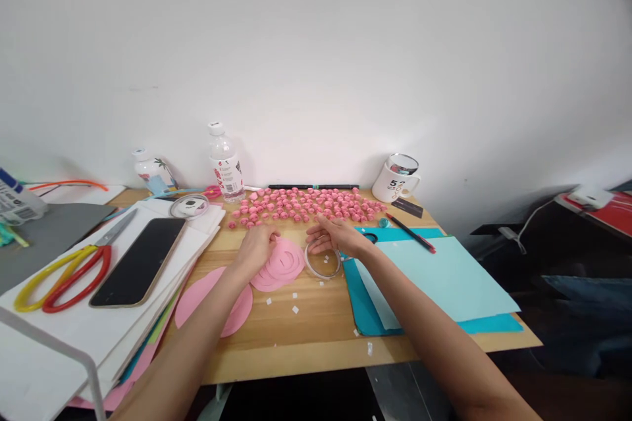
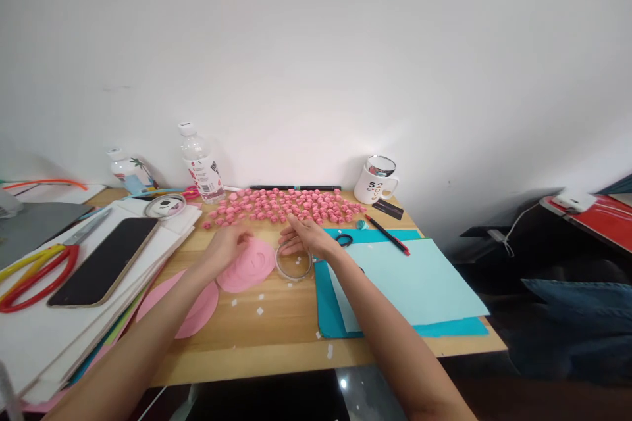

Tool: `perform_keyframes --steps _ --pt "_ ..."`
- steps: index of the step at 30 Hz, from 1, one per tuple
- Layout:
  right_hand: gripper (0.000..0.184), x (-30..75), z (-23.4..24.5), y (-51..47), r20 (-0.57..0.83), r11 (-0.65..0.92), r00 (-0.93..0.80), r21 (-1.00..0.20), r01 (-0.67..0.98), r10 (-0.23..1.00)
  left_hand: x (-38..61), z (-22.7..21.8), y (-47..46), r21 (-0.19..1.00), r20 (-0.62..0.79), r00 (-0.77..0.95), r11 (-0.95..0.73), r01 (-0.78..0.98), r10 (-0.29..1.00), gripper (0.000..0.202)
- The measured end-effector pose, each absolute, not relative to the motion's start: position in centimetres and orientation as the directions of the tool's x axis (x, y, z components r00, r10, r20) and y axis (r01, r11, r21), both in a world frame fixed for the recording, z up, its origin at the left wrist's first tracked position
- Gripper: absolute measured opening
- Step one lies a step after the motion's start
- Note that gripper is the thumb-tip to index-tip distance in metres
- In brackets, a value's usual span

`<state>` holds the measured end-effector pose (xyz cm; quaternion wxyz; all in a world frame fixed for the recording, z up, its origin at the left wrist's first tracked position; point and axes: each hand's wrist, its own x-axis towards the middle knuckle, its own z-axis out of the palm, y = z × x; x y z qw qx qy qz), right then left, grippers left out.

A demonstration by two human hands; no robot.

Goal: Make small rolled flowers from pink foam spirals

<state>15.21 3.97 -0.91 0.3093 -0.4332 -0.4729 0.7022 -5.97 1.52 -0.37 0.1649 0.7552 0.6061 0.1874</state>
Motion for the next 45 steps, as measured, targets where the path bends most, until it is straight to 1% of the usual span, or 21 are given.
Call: perform_keyframes --steps 4,9,15,19,22,24,26,28,30,33,36,38,40,43,45 --pt "0.047 15.1 -0.2 4.9 -0.296 -0.340 -0.422 -0.940 -0.030 0.857 -6.0 -0.4 1.8 0.477 0.096 0.196 -0.218 0.851 0.976 0.026" --pt "0.041 14.4 -0.3 6.0 -0.274 -0.319 -0.424 -0.947 -0.038 0.863 -5.4 0.1 2.0 0.477 0.116 0.234 -0.261 0.839 0.965 0.024" --pt "0.039 14.1 -0.4 6.3 -0.236 -0.299 -0.459 -0.952 -0.067 0.856 -4.9 0.2 2.2 0.484 0.043 0.295 -0.279 0.830 0.954 0.019" --pt "0.038 15.1 -0.6 5.3 -0.211 -0.295 -0.491 -0.950 -0.101 0.846 -5.3 0.2 1.7 0.522 0.040 0.303 -0.279 0.806 0.952 0.018" --pt "0.032 16.1 -1.0 4.0 -0.214 -0.281 -0.520 -0.958 -0.052 0.827 -5.2 0.6 1.1 0.580 0.034 0.272 -0.241 0.778 0.962 0.014" --pt "0.030 16.5 -1.2 3.2 -0.212 -0.261 -0.537 -0.965 -0.016 0.816 -4.8 0.8 0.6 0.632 0.008 0.297 -0.235 0.738 0.955 0.013" --pt "0.032 16.7 -1.4 2.7 -0.209 -0.256 -0.537 -0.967 -0.012 0.817 -4.1 0.7 0.3 0.660 0.042 0.361 -0.297 0.690 0.932 0.015" --pt "0.035 16.7 -1.5 2.6 -0.212 -0.273 -0.516 -0.961 -0.044 0.830 -3.3 0.4 0.1 0.623 0.142 0.488 -0.461 0.632 0.861 0.014" --pt "0.037 16.6 -1.6 2.7 -0.221 -0.304 -0.487 -0.948 -0.097 0.845 -2.7 0.0 0.1 0.565 0.190 0.569 -0.563 0.603 0.800 0.015" --pt "0.039 16.5 -1.7 3.1 -0.212 -0.329 -0.464 -0.926 -0.188 0.860 -2.1 -0.2 0.1 0.496 0.164 0.614 -0.603 0.625 0.772 0.020" --pt "0.039 16.7 -1.9 3.2 -0.173 -0.309 -0.435 -0.914 -0.264 0.884 -2.0 0.2 0.3 0.484 0.162 0.638 -0.624 0.614 0.753 0.023" --pt "0.036 16.9 -1.9 3.2 -0.131 -0.258 -0.374 -0.914 -0.314 0.918 -2.1 0.7 0.3 0.520 0.184 0.641 -0.627 0.580 0.745 0.021" --pt "0.031 17.1 -1.8 3.1 -0.078 -0.173 -0.260 -0.914 -0.367 0.963 -2.1 1.1 0.3 0.605 0.185 0.607 -0.576 0.550 0.773 0.020" --pt "0.020 17.2 -1.6 2.8 0.005 -0.025 -0.072 -0.911 -0.412 0.997 -1.8 1.4 0.3 0.792 0.132 0.470 -0.378 0.479 0.873 0.015" --pt "0.015 17.1 -1.4 2.5 0.056 0.050 -0.003 -0.915 -0.401 0.998 -1.4 1.4 0.3 0.881 0.105 0.346 -0.248 0.402 0.932 0.013"
